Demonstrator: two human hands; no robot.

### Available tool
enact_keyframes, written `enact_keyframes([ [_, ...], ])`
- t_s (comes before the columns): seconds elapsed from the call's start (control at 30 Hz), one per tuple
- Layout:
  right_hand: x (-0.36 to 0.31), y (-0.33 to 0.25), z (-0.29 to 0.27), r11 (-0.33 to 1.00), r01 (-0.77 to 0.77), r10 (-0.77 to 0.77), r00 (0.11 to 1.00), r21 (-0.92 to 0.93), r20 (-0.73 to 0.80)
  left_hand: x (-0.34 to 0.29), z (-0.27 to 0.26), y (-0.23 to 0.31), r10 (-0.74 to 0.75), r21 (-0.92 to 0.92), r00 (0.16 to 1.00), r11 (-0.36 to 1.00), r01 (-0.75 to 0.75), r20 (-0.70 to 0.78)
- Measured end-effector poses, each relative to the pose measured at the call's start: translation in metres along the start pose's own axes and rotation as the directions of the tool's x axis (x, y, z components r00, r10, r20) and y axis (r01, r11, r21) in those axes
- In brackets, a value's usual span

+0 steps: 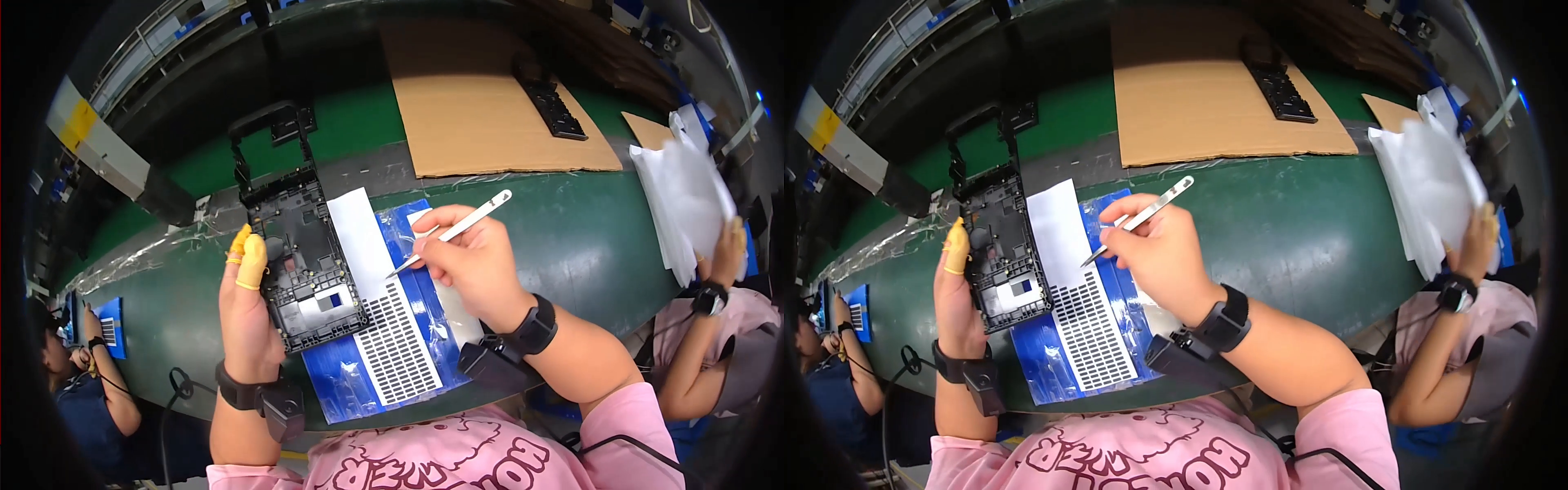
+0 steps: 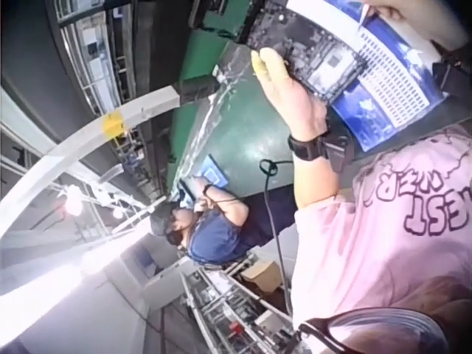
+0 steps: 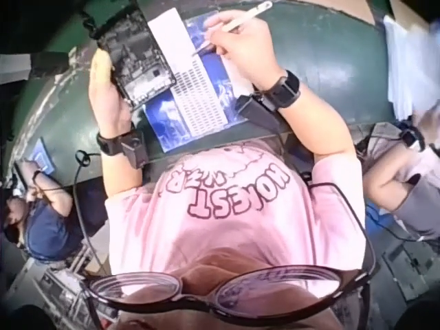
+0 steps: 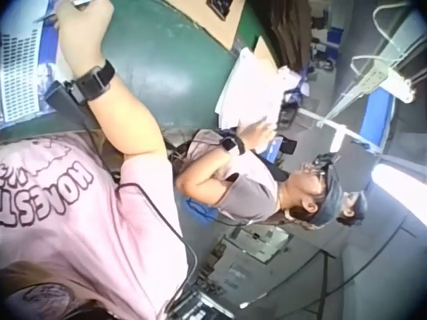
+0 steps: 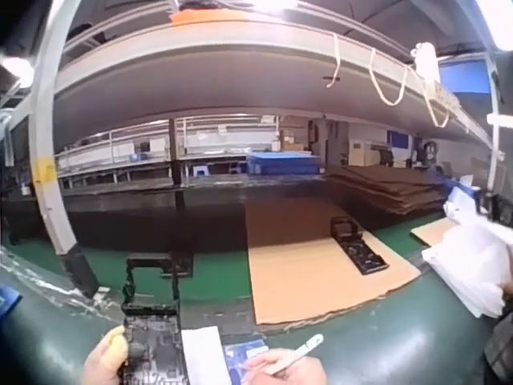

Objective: The worker is using tweezers to position and install small internal components into a black plastic electronic housing unit on a factory assembly line.

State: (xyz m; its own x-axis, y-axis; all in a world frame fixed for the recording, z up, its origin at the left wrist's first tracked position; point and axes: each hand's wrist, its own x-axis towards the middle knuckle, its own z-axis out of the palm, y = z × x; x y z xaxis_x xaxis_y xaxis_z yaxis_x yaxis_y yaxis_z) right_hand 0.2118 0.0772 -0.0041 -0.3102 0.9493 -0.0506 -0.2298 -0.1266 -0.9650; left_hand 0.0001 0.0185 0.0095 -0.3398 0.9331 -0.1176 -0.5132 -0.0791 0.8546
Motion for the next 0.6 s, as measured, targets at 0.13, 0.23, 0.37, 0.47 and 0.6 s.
enact_keyframes([
  [0.13, 0.002, 0.001, -0.001, 1.0, -0.028, 0.028, 1.0, -0.013, -0.011, -0.004, 0.002, 0.003, 0.086, 0.032, 0.996, 0.996, -0.087, 0.027],
  [0.23, 0.002, 0.005, -0.003, 0.999, -0.028, 0.028, 1.0, -0.034, -0.012, -0.004, -0.002, 0.005, -0.005, -0.001, 0.999, 1.0, 0.005, 0.049],
  [0.37, 0.003, 0.005, -0.002, 0.995, -0.067, 0.066, 0.998, -0.069, -0.01, -0.007, 0.005, 0.009, -0.037, -0.03, 0.998, 0.999, 0.038, 0.042],
  [0.47, 0.003, 0.005, 0.0, 0.992, -0.087, 0.087, 0.996, -0.09, -0.013, -0.007, 0.011, 0.008, 0.035, -0.021, 0.999, 0.999, -0.034, 0.015],
  [0.6, 0.003, 0.004, 0.0, 0.992, -0.089, 0.088, 0.996, -0.089, -0.014, -0.006, 0.008, 0.004, 0.016, -0.038, 0.998, 0.999, -0.014, 0.054],
])
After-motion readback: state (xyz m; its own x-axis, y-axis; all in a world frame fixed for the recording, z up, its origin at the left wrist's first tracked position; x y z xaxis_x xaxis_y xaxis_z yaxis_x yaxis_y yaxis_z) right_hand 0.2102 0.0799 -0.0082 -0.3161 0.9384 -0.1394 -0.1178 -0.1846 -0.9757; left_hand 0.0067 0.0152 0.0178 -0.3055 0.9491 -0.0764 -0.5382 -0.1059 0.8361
